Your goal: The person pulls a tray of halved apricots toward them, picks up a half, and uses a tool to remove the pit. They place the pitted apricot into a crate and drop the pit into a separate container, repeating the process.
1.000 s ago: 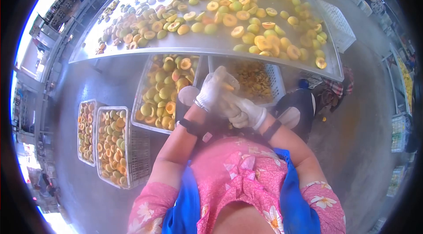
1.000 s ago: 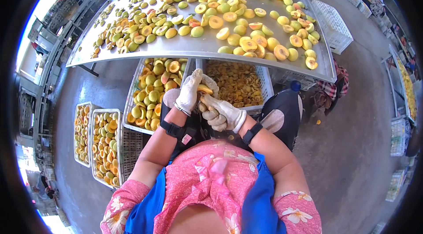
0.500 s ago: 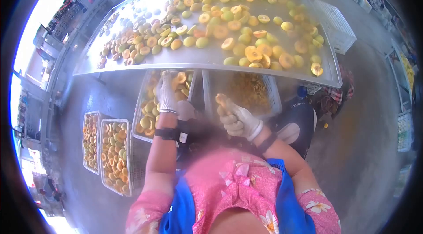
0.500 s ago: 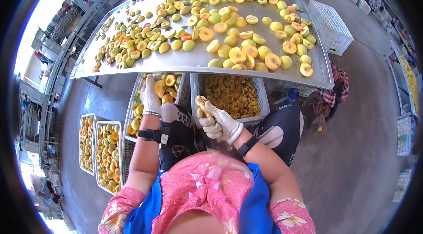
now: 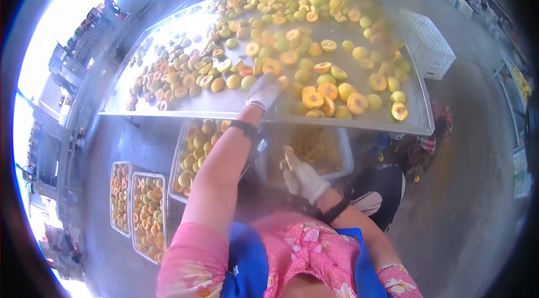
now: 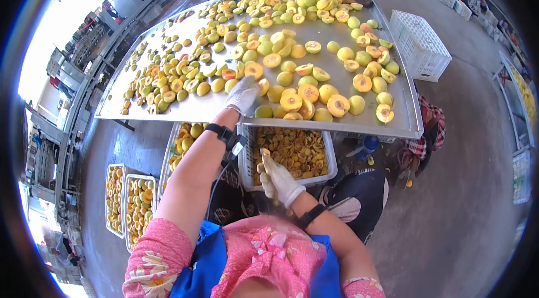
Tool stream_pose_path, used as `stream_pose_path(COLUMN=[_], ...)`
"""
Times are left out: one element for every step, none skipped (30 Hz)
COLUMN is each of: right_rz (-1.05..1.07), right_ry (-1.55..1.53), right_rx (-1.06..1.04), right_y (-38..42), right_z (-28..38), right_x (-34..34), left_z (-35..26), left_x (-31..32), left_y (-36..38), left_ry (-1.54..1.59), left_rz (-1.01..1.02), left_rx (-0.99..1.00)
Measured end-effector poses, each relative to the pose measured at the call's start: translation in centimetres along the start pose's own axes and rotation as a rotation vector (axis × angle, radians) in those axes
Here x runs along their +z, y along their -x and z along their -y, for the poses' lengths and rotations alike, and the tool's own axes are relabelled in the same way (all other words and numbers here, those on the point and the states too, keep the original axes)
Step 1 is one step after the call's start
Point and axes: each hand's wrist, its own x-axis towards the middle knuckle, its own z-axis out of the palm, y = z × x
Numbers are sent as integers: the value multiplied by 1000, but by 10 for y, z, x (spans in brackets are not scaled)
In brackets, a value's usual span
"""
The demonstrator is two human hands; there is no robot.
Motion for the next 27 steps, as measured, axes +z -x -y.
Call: stream_pose_path(right_rz=[-8, -18, -15, -14, -63, -111, -106, -150, -191, -183, -294, -408, -480, -461, -553, -647, -662, -675, -519, -343, -326, -333, -456, -570, -488, -491, -470], right_ry=[12, 24, 50, 52, 135, 222, 231, 404, 580, 595, 758, 917, 1252, 1742, 1724, 1697, 1619, 1619, 1869, 2090, 2041, 2042, 1951, 1856, 1913, 1913, 1893], right_rx=[-8, -10, -34, -33, -72, -107, -99, -140, -184, -182, -155, -127, -401, -886, -737, -587, -659, -647, -419, -175, -66, -59, -100, -136, -32, -22, -105], right_y=[1, 2, 5, 5, 5, 5, 3, -1, -5, -6, -7, -8, -28, -58, -47, -29, -16, -14, -8, -3, 3, 0, -1, 0, -7, -10, -13], right_z=[1, 1, 3, 5, 6, 5, 4, 3, 3, 4, 4, 4, -5, -26, -19, -4, -2, -11, -15, -19, -18, -15, -15, -19, -25, -31, -34], right_x=[1, 2, 2, 3, 3, 4, 2, -2, -5, -5, -6, -10, -42, -92, -80, -57, -44, -55, -53, -48, -44, -38, -36, -35, -57, -62, -67], left_z=[-6, -10, -13, -17, -29, -33, -35, -35, -32, -24, -11, 2, 11, 15, 18, 19, 15, 15, 16, 15, 13, 20, 29, 39, 41, 41, 40], left_x=[1, 3, 4, 3, -4, -8, -13, -16, -14, -12, -8, -2, 6, 3, -1, -3, -4, -5, -9, -13, -16, -15, -12, -8, -8, -8, -8], left_y=[-5, -8, -9, -5, 4, 10, 16, 21, 32, 32, 30, 28, 32, 40, 50, 60, 75, 88, 101, 112, 123, 125, 130, 137, 142, 150, 155], left_ry=[-122, -124, -204, -283, -220, -215, -289, -363, -361, -355, -227, -99, 552, 555, 903, 1250, 1474, 1480, 1579, 1676, 1775, 1782, 1548, 1308, 1266, 1271, 1326], left_rz=[8, 5, -2, -8, 16, 9, 73, 135, 50, 35, -60, -150, -139, -133, -146, -153, -150, -139, -99, -58, -80, -74, -140, -203, -214, -211, -208], left_rx=[-48, -45, -43, -44, -56, -64, -19, 27, 100, 94, 100, 106, -10, -17, -39, -65, -75, -85, -34, 21, -27, -31, 126, 266, 260, 254, 251])
